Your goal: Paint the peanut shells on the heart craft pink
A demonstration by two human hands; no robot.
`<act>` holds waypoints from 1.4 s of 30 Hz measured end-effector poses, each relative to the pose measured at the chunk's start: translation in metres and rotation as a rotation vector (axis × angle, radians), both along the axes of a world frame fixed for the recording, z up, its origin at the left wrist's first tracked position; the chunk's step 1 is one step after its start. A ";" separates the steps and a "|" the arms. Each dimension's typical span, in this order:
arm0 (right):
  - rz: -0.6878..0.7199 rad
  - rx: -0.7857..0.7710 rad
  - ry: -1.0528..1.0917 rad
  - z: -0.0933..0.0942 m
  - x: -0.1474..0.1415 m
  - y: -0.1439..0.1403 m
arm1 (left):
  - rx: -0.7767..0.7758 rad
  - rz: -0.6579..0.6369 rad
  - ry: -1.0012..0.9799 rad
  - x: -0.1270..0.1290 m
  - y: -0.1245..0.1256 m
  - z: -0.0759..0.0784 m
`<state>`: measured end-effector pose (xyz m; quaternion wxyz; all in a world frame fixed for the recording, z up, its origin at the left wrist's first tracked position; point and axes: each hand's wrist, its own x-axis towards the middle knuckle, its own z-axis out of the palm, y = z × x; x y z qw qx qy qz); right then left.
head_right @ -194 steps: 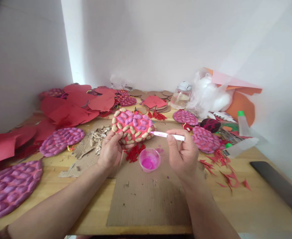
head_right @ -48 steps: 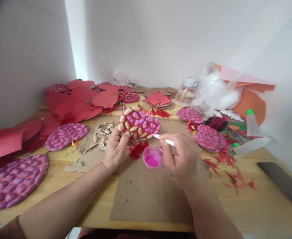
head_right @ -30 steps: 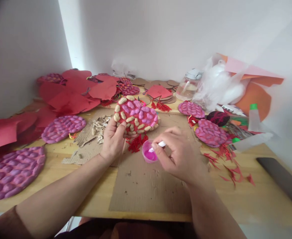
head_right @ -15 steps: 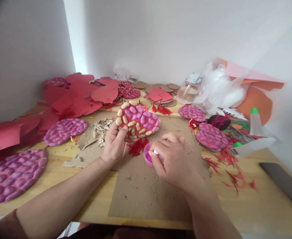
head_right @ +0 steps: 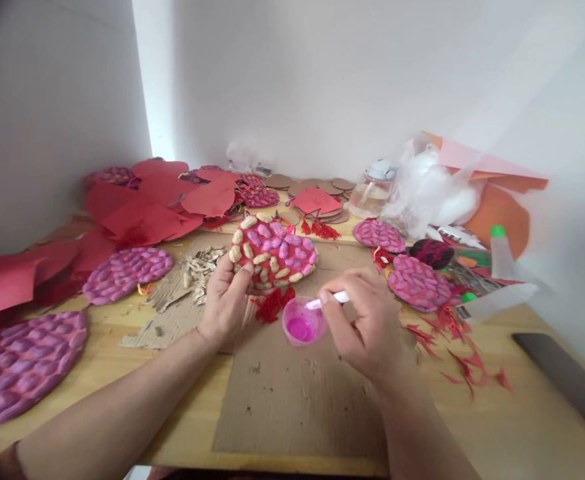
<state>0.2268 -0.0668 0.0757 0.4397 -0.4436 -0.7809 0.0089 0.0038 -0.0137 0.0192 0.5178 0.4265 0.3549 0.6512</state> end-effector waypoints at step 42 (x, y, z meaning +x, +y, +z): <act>-0.165 0.325 0.058 -0.001 0.002 0.005 | 0.103 0.080 0.144 -0.004 0.001 -0.006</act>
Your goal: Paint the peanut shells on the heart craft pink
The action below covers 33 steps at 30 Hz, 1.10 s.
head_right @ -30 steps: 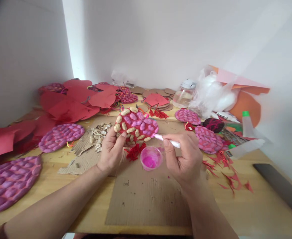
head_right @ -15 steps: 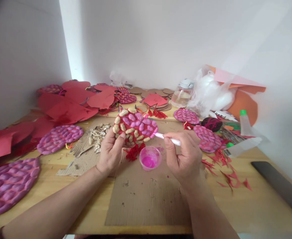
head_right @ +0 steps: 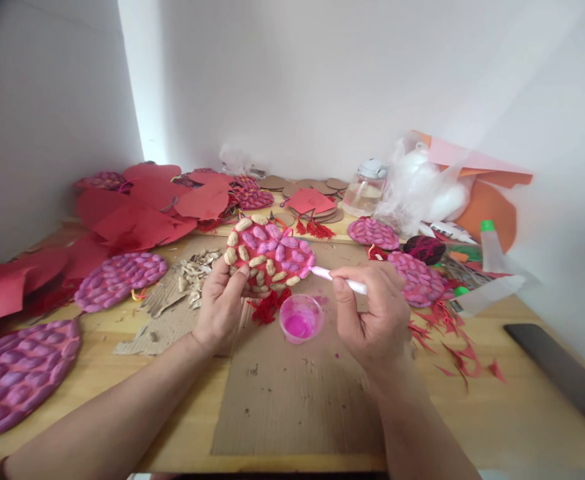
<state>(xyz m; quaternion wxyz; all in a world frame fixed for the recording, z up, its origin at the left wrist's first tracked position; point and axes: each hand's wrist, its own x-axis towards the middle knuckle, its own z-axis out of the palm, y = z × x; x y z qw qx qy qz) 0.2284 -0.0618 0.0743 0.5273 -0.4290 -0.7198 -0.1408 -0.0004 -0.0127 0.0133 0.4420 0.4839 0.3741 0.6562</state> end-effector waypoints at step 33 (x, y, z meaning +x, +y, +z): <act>0.075 0.034 0.158 0.000 -0.004 -0.003 | -0.393 -0.152 -0.467 0.000 0.008 0.018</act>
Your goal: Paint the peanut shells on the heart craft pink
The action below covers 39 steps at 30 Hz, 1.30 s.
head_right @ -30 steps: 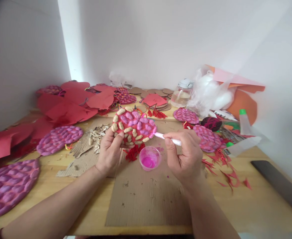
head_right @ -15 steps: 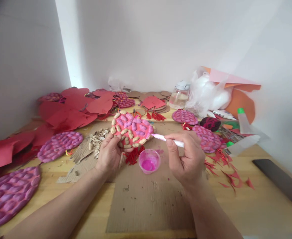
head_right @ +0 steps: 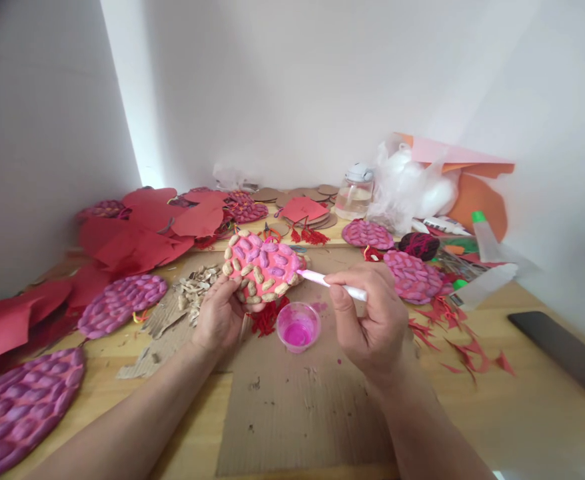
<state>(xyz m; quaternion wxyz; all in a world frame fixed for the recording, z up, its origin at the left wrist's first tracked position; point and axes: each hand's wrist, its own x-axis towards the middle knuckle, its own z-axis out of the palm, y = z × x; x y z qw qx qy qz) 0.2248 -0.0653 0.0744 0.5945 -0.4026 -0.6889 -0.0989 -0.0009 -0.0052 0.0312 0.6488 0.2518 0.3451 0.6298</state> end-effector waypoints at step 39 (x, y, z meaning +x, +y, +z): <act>0.030 -0.130 0.225 0.000 -0.007 0.000 | -0.111 -0.037 -0.061 -0.002 0.003 0.002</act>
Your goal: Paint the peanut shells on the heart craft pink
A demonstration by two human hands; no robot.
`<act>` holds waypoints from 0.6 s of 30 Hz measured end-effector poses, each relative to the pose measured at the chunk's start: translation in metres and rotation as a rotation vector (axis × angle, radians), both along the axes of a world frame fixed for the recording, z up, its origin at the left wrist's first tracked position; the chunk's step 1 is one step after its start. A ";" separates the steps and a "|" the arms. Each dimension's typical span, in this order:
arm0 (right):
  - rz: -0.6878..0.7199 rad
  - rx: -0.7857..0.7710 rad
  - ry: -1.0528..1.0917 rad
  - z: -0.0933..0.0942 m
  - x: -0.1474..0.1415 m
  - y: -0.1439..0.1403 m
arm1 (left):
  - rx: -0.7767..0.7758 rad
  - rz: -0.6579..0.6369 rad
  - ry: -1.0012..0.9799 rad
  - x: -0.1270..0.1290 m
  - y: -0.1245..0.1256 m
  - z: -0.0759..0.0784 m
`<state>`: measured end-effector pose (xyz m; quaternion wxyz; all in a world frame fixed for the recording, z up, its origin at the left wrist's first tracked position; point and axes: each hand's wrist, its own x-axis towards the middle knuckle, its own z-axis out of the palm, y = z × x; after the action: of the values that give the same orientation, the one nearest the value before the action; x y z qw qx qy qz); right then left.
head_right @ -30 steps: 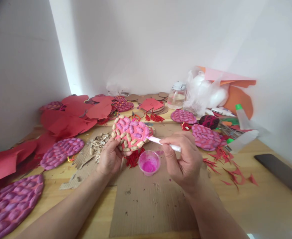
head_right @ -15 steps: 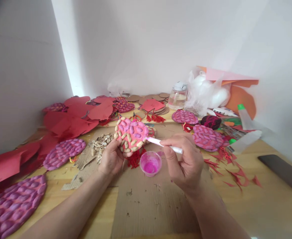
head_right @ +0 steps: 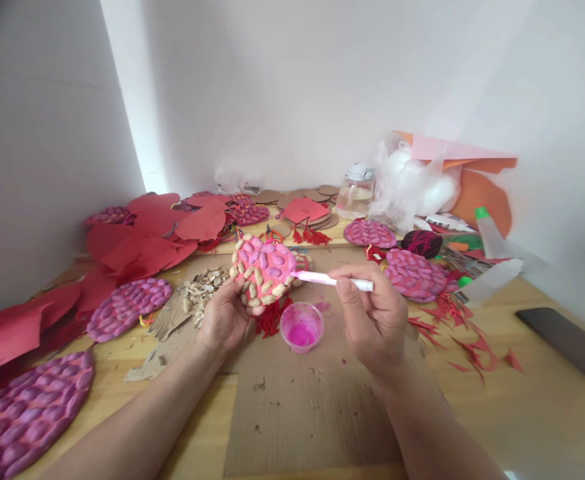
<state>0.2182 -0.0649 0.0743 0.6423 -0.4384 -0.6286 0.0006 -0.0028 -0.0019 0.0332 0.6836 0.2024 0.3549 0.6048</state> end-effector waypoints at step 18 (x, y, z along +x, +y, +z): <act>0.043 -0.099 0.154 -0.002 -0.001 0.002 | -0.039 0.001 -0.032 -0.002 0.001 0.000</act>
<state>0.2172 -0.0628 0.0722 0.6662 -0.4547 -0.5857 0.0792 -0.0046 -0.0010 0.0327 0.6927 0.1794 0.3556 0.6013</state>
